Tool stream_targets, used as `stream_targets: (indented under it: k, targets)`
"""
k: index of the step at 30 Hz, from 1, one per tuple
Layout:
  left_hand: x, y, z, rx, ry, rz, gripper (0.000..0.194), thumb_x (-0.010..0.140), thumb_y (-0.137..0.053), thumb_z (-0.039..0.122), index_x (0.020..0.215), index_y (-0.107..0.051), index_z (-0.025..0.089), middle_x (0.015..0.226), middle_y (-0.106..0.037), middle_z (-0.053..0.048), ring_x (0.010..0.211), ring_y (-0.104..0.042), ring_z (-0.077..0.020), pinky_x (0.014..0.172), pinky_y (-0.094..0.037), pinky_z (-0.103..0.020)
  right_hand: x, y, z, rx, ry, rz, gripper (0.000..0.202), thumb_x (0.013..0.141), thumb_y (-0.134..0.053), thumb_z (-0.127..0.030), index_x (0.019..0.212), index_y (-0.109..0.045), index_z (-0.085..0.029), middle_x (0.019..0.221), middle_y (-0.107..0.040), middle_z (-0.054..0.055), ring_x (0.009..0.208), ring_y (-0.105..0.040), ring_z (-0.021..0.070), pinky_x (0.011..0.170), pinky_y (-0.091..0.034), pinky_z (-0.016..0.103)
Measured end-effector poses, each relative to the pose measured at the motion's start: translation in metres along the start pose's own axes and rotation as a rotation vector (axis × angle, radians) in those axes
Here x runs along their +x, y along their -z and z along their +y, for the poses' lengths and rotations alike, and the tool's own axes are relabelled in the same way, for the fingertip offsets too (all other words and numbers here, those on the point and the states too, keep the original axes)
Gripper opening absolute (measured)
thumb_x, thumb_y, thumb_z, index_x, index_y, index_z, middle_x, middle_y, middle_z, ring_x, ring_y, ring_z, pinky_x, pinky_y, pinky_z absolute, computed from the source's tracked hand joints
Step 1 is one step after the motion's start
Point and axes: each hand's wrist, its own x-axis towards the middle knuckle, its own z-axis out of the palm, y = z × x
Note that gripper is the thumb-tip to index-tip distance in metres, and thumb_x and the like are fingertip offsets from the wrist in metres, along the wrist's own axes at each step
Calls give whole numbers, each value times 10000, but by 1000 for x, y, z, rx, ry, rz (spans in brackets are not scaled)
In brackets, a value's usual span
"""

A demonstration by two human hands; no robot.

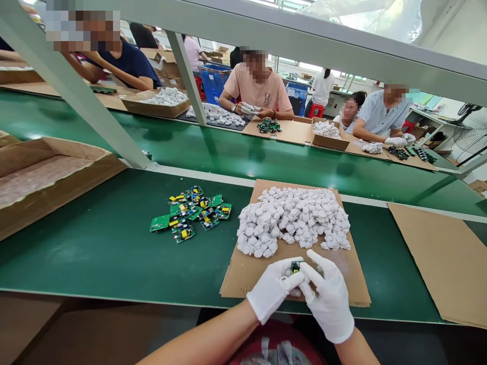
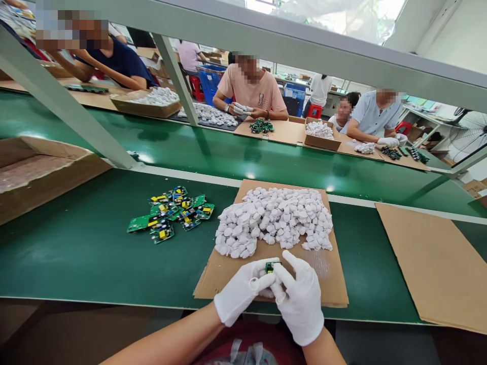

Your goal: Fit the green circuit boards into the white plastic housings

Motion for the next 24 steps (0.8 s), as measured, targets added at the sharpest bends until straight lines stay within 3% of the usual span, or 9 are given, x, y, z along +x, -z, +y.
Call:
stream_targets:
  k: [4, 7, 11, 16, 20, 24]
  targets:
    - [-1, 1, 5, -32, 43, 22, 356, 666, -702, 410, 875, -614, 136, 814, -599, -33, 681, -557, -108, 618, -461, -220, 4, 6, 3, 223, -42, -96, 410, 860, -534, -278, 1264, -496, -223, 1250, -558, 112, 1102, -558, 230, 871, -522, 383]
    - [-3, -3, 7, -85, 81, 10, 484, 647, -697, 482, 994, -592, 162, 823, -605, -29, 668, -570, -112, 640, -470, -250, 6, 5, 2, 216, -5, 6, 277, 849, -557, -216, 1121, -591, -256, 1176, -607, 87, 1056, -585, 212, 850, -528, 378]
    - [-1, -8, 6, -49, 12, -55, 428, 610, -734, 476, 802, -577, 127, 639, -541, 18, 524, -478, -61, 538, -415, -198, 5, 0, -2, 142, 75, 100, 324, 783, -640, -186, 1091, -600, -280, 1136, -631, 72, 1058, -578, 227, 848, -515, 408]
    - [0, -3, 0, -60, 45, -47, 384, 651, -706, 468, 743, -567, 122, 643, -551, 1, 529, -510, -73, 543, -446, -211, 5, 4, -1, 292, -34, -151, 340, 779, -613, -219, 1116, -608, -264, 1282, -534, 97, 1108, -554, 240, 879, -513, 406]
    - [-2, 0, 0, -63, 61, -41, 386, 673, -700, 439, 869, -604, 120, 700, -597, -27, 582, -577, -101, 588, -486, -228, 2, 3, 3, 358, -93, -108, 285, 806, -583, -208, 1074, -641, -285, 1204, -589, 86, 1060, -585, 228, 867, -517, 403]
    - [-3, -2, 6, -129, 47, -152, 378, 730, -651, 420, 988, -597, 149, 739, -553, -14, 619, -582, -104, 585, -492, -222, 0, 5, 5, 528, -187, -156, 285, 814, -589, -226, 1088, -635, -289, 1277, -543, 81, 1089, -577, 228, 904, -502, 385]
